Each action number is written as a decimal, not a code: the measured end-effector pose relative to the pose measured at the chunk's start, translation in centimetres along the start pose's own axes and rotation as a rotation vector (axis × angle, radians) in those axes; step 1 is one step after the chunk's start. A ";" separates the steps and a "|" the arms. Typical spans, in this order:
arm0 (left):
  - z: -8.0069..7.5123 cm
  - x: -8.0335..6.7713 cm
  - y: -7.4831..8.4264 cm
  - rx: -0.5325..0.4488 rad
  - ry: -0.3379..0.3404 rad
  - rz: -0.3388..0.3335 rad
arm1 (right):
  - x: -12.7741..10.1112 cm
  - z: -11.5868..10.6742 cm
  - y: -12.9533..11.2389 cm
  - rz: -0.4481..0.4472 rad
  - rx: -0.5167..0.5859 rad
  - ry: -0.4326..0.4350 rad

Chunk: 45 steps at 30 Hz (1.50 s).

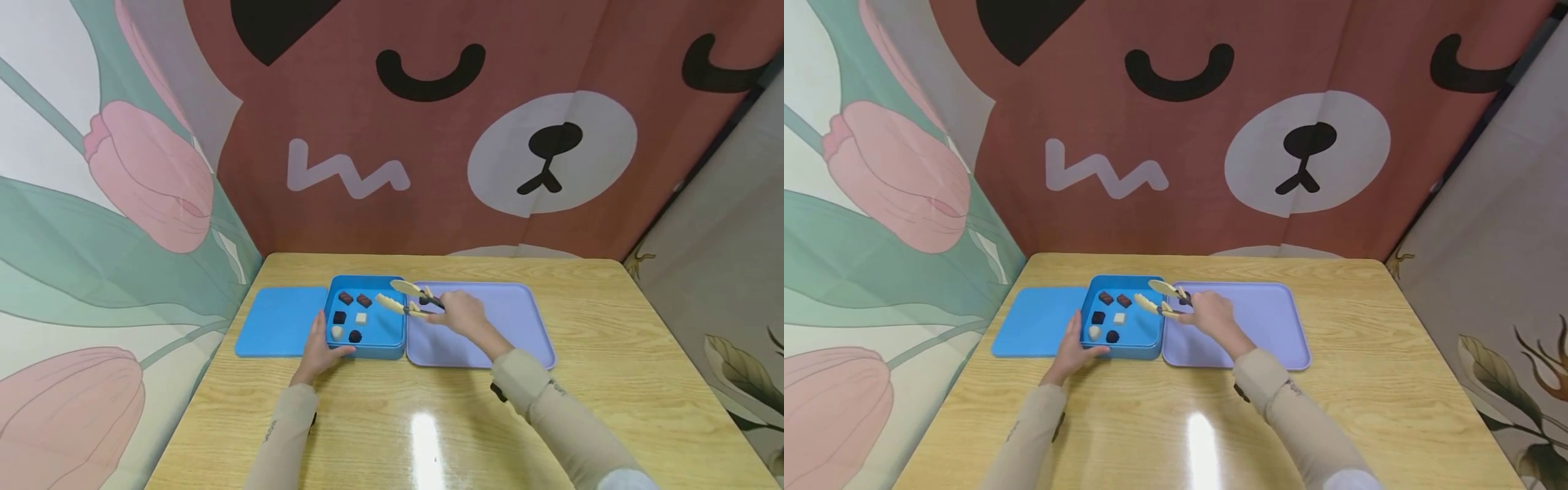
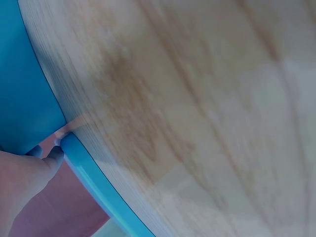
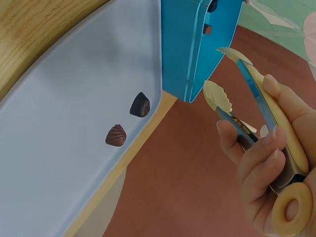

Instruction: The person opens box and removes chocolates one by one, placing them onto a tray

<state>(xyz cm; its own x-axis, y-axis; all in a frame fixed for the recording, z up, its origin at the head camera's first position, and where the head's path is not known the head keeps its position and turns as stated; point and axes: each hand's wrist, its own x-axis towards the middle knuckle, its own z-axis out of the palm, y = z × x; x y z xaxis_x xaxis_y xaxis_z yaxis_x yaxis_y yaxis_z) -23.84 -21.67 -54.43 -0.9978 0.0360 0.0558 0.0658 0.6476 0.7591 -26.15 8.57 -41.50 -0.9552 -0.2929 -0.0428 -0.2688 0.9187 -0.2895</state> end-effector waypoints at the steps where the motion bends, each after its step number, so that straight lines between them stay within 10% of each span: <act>1: 0.0 0.0 0.0 0.001 0.002 -0.003 | 0.1 0.0 -0.1 -0.001 -0.003 -0.003; 45: 0.0 0.0 -0.3 -0.002 0.013 0.014 | 4.0 1.4 -3.9 0.007 -0.202 -0.092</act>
<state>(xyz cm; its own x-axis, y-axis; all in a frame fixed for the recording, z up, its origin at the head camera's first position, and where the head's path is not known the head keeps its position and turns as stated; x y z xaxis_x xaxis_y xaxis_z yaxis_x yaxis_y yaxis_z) -23.90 -21.86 -54.62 -0.9966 0.0354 0.0747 0.0799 0.6460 0.7592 -28.77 3.46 -41.91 -0.9443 -0.3008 -0.1338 -0.2904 0.9525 -0.0917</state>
